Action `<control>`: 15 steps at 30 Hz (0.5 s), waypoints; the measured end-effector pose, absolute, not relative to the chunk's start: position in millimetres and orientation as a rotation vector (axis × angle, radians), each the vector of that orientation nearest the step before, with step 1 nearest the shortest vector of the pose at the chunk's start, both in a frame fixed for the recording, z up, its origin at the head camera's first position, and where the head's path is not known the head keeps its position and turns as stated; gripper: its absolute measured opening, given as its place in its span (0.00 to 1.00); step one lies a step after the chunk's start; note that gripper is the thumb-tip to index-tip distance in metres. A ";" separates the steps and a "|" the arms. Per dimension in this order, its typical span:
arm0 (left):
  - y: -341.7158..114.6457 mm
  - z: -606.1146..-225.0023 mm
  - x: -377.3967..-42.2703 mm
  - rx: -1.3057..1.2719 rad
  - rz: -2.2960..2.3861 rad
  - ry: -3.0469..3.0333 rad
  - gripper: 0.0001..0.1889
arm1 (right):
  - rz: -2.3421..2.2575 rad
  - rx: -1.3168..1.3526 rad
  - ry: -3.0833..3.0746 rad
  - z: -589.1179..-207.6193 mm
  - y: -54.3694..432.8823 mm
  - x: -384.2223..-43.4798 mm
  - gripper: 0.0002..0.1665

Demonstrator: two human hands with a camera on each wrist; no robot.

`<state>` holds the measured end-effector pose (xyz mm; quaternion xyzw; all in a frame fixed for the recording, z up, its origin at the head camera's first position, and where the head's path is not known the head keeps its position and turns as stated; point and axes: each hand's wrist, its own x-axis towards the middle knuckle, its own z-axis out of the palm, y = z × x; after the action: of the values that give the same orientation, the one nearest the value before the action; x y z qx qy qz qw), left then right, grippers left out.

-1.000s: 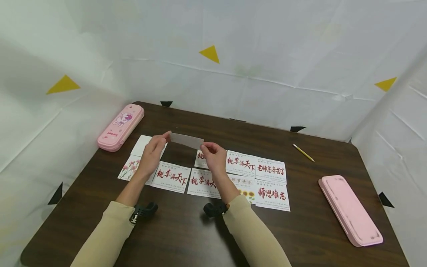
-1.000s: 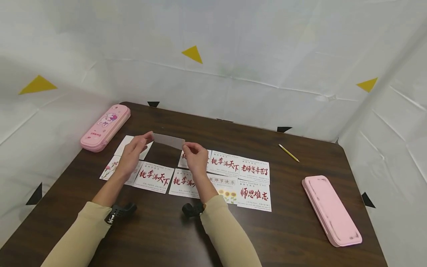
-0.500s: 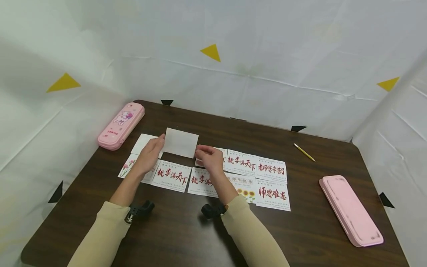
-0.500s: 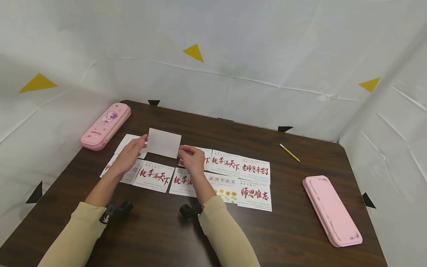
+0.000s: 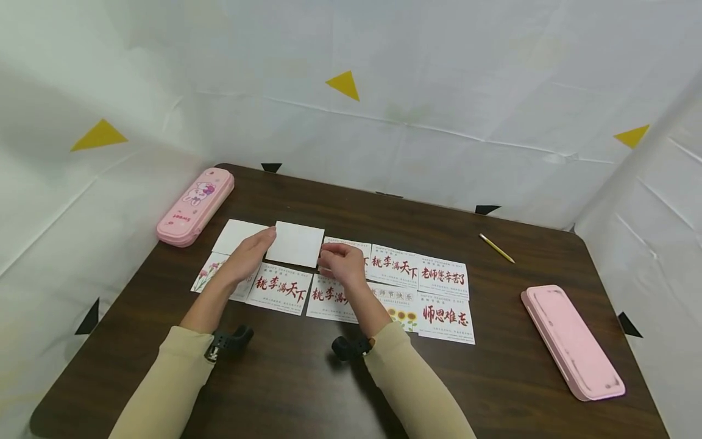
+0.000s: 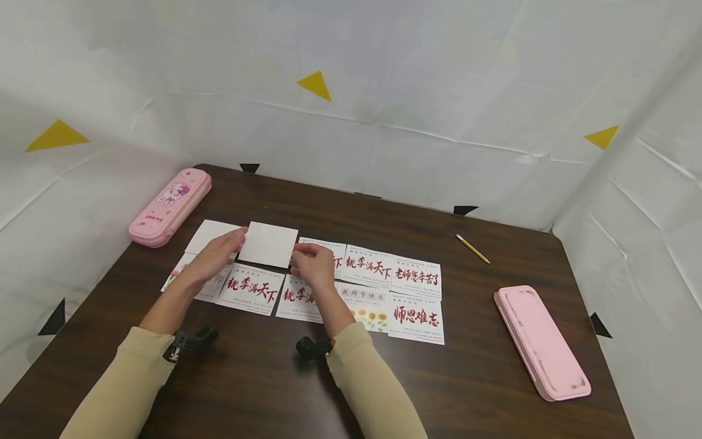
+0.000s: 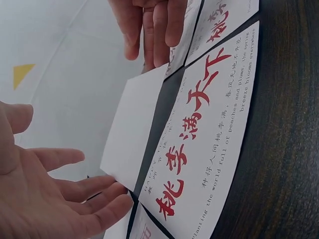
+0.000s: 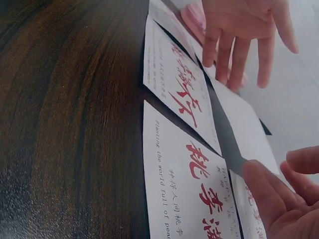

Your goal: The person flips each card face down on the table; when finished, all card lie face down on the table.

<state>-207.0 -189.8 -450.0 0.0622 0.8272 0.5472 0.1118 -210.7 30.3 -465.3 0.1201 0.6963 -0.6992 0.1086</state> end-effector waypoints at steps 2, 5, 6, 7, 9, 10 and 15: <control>-190.0 -453.9 -209.7 0.170 1.593 2.433 0.34 | -2.043 0.344 2.054 -464.3 31.1 -210.6 0.15; -188.7 -455.2 -210.4 0.144 1.565 2.429 0.35 | -2.000 0.322 2.068 -463.6 31.9 -210.6 0.16; -188.3 -455.8 -210.7 0.137 1.558 2.429 0.36 | -1.983 0.315 2.074 -463.3 32.2 -210.4 0.16; -188.1 -456.7 -210.9 0.131 1.551 2.430 0.35 | -1.967 0.307 2.079 -463.3 32.6 -210.2 0.16; -187.2 -457.5 -211.0 0.121 1.536 2.432 0.35 | -1.944 0.299 2.079 -463.5 33.2 -210.1 0.17; -186.8 -457.7 -211.0 0.114 1.529 2.436 0.35 | -1.936 0.295 2.079 -463.7 33.5 -210.2 0.17; -185.6 -457.8 -210.9 0.092 1.514 2.432 0.34 | -1.914 0.282 2.077 -463.6 35.2 -210.2 0.18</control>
<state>-210.9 -185.6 -457.8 0.0318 0.8404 0.5234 0.1373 -210.2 35.2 -463.6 0.0982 0.7233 -0.6666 0.1508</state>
